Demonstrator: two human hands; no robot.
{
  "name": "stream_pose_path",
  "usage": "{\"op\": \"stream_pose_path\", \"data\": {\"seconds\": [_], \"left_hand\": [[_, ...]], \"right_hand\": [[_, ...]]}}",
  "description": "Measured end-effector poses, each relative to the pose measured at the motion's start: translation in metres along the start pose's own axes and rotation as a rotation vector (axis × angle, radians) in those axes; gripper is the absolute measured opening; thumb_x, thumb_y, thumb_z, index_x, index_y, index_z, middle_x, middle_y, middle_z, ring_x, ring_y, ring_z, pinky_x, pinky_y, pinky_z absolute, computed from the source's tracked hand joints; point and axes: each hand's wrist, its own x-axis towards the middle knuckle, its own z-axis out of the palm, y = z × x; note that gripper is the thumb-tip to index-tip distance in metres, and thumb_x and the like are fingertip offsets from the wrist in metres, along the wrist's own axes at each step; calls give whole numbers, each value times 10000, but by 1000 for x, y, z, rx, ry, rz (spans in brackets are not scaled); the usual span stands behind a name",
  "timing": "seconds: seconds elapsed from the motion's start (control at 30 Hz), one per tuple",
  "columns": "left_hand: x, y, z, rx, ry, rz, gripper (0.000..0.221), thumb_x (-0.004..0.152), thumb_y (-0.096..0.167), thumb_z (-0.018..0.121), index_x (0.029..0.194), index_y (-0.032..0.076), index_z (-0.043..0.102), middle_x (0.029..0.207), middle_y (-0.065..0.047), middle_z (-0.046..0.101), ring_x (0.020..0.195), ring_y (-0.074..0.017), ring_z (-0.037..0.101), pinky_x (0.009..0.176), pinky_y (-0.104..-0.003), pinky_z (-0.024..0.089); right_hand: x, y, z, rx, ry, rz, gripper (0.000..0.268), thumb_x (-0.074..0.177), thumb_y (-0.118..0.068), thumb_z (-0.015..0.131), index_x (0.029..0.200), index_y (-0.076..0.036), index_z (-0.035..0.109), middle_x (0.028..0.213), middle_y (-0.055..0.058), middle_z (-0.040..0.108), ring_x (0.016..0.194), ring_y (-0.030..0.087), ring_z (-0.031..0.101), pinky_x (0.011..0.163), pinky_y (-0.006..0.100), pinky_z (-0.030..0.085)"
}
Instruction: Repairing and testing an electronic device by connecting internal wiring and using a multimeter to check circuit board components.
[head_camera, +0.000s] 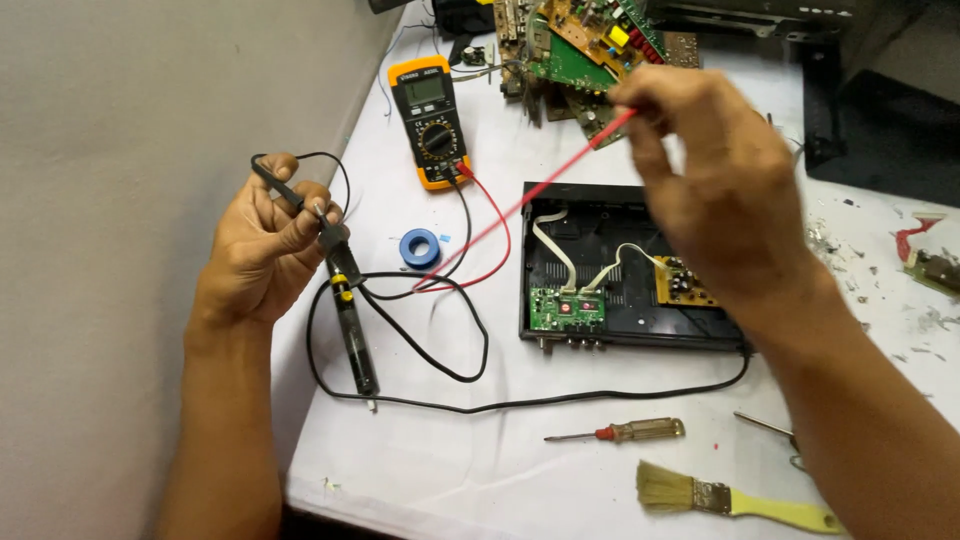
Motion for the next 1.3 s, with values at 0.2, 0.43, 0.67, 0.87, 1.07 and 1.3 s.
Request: {"op": "stream_pose_path", "data": {"seconds": [0.2, 0.43, 0.67, 0.87, 1.07, 1.3], "left_hand": [[2, -25, 8, 22, -34, -77, 501, 870, -41, 720, 1189, 175, 399, 912, -102, 638, 873, -221, 680, 760, -282, 536], [-1, -77, 56, -45, -115, -229, 589, 792, -156, 721, 1170, 151, 390, 922, -199, 703, 802, -296, 714, 801, -405, 589], [-16, -71, 85, -36, -306, -305, 589, 795, -105, 776, 1105, 165, 354, 889, -198, 680, 796, -289, 675, 774, -384, 551], [-11, -73, 73, -12, -273, -332, 576, 798, -92, 769, 1100, 165, 351, 906, -210, 667, 794, -286, 680, 779, -377, 562], [-5, -61, 46, -61, -268, -237, 548, 857, -126, 704, 1171, 161, 358, 956, -202, 662, 831, -230, 663, 782, -348, 552], [4, -43, 15, 43, -170, -231, 507, 901, -85, 655, 1166, 184, 317, 1013, -219, 686, 822, -199, 621, 709, -284, 454]], "right_hand": [[-68, -12, -67, 257, -22, 672, 192, 1241, 44, 523, 1336, 164, 639, 1007, 234, 663, 754, 209, 609, 717, 284, 541], [-167, 15, -53, 1319, -44, 1514, 239, 1124, -288, 490, 1099, -55, 538, 836, 75, 512, 504, 46, 333, 439, 195, 318], [-176, -14, -34, 1451, 74, 1473, 191, 977, -204, 652, 1046, -39, 586, 926, 99, 498, 606, 87, 382, 535, 232, 374], [-142, -13, -10, 1317, 220, 1419, 313, 1053, -452, 522, 1012, -146, 479, 800, 47, 476, 441, 81, 386, 444, 235, 370], [-147, -11, 13, 1156, 167, 1234, 262, 998, -236, 619, 1085, -150, 387, 827, 74, 608, 504, 200, 530, 485, 289, 437], [-162, -16, 19, 1048, 144, 1140, 82, 1064, -112, 542, 1063, -57, 482, 882, 142, 605, 554, 206, 582, 540, 292, 517]]}}
